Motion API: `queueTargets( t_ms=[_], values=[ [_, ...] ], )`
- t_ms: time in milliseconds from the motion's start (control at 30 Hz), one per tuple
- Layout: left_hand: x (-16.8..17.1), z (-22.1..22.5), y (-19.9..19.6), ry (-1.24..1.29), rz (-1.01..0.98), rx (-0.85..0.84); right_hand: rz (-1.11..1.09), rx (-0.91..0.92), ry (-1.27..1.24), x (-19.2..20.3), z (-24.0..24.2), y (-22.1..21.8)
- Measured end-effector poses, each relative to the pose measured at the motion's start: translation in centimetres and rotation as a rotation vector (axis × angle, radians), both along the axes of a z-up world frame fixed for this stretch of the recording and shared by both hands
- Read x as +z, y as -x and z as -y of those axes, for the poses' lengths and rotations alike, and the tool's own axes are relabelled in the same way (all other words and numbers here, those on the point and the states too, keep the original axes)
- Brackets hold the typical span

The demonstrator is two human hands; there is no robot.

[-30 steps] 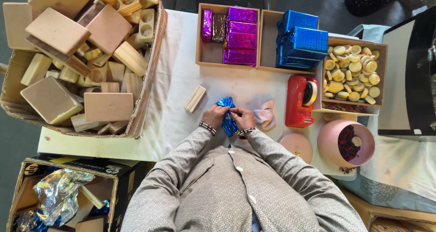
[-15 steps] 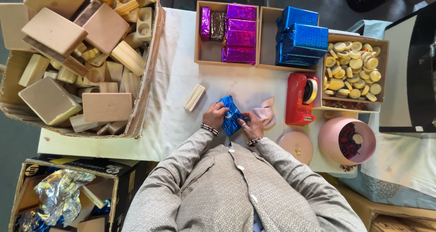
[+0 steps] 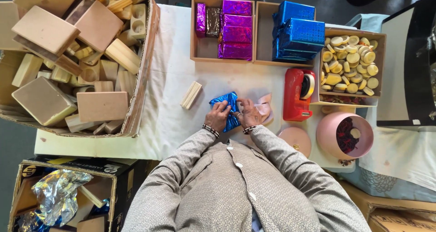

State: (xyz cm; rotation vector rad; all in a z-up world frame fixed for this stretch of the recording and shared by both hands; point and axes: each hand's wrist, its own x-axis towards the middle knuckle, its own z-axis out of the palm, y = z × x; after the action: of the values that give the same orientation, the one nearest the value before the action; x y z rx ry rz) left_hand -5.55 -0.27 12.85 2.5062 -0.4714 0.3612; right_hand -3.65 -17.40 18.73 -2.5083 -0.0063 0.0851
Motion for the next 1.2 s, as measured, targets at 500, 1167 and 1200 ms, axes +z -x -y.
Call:
queueTargets(
  t_ms=[500, 1167, 1200],
  values=[
    [1.5, -0.6, 1.0, -0.168, 0.074, -0.039, 0.59, 0.529, 0.345, -1.7, 2.0, 1.7],
    [2.2, -0.5, 1.3, -0.108, 0.118, 0.006, 0.461, 0.565, 0.431, -2.0, 2.4, 4.2],
    [2.4, -0.5, 1.3, -0.111, 0.134, 0.012, 0.461, 0.563, 0.433, -2.0, 2.3, 4.3]
  ],
)
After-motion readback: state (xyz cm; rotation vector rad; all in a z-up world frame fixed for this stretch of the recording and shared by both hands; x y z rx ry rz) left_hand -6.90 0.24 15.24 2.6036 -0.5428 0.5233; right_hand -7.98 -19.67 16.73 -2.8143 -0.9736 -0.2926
